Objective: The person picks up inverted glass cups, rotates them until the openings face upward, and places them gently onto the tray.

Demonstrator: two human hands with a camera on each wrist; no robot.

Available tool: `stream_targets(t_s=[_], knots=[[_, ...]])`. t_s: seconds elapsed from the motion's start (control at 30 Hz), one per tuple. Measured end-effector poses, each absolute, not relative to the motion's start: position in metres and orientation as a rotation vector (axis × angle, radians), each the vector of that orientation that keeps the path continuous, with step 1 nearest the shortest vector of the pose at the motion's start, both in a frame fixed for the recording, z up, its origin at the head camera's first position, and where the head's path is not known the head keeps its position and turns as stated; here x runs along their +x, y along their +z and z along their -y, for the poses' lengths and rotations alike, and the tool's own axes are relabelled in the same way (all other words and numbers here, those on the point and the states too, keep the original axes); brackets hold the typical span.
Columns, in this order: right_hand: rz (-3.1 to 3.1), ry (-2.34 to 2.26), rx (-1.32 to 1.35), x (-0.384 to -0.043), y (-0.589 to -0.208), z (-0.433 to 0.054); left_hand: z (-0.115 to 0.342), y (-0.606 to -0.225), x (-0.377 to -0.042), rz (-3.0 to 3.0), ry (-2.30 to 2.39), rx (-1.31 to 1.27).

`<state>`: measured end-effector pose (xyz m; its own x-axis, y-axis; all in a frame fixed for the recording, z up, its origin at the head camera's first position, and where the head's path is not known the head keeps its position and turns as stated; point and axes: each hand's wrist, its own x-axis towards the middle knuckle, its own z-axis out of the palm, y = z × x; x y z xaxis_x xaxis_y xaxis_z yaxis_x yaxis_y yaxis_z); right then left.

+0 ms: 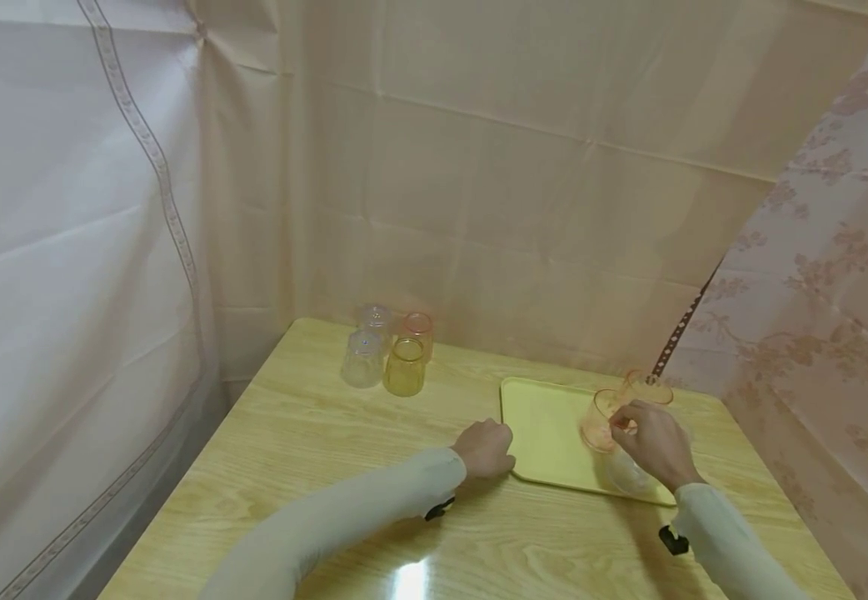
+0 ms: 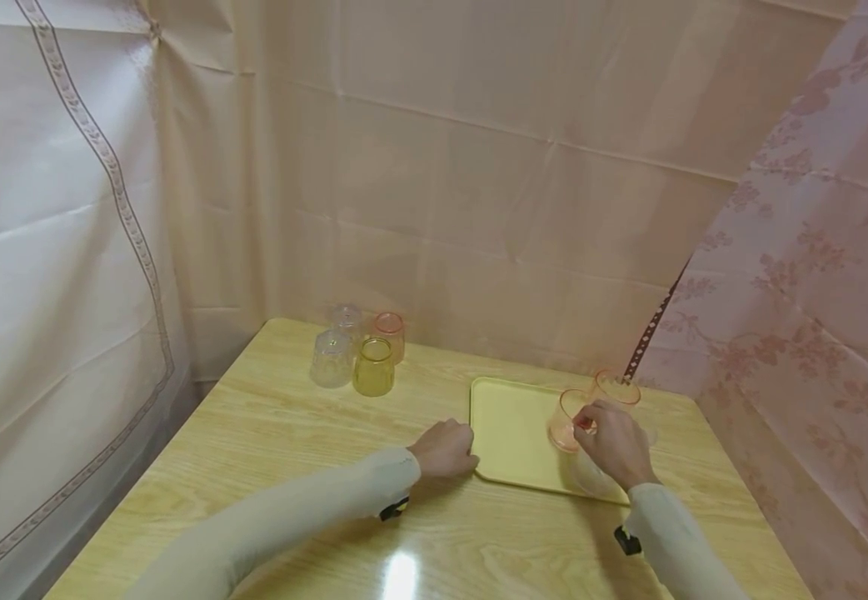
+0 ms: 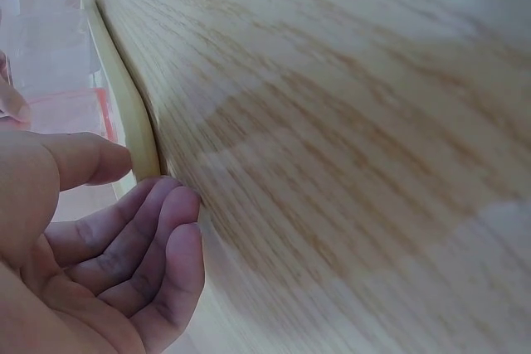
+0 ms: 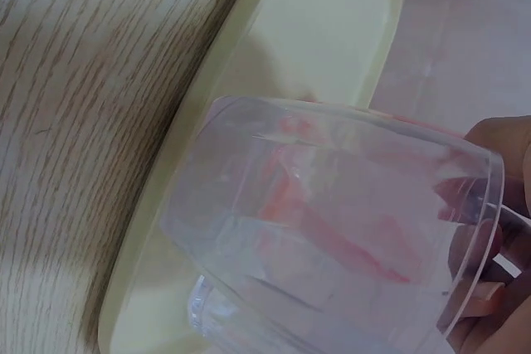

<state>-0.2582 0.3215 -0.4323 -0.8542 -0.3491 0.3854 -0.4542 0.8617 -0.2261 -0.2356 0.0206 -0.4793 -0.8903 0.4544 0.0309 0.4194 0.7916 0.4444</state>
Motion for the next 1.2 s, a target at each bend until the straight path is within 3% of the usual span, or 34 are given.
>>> stream_targets(t_s=[1.2], knots=[[2.677, 0.519, 0.563, -0.250, -0.420, -0.302, -0.020, -0.480, -0.237, -2.908, 0.663, 0.727]])
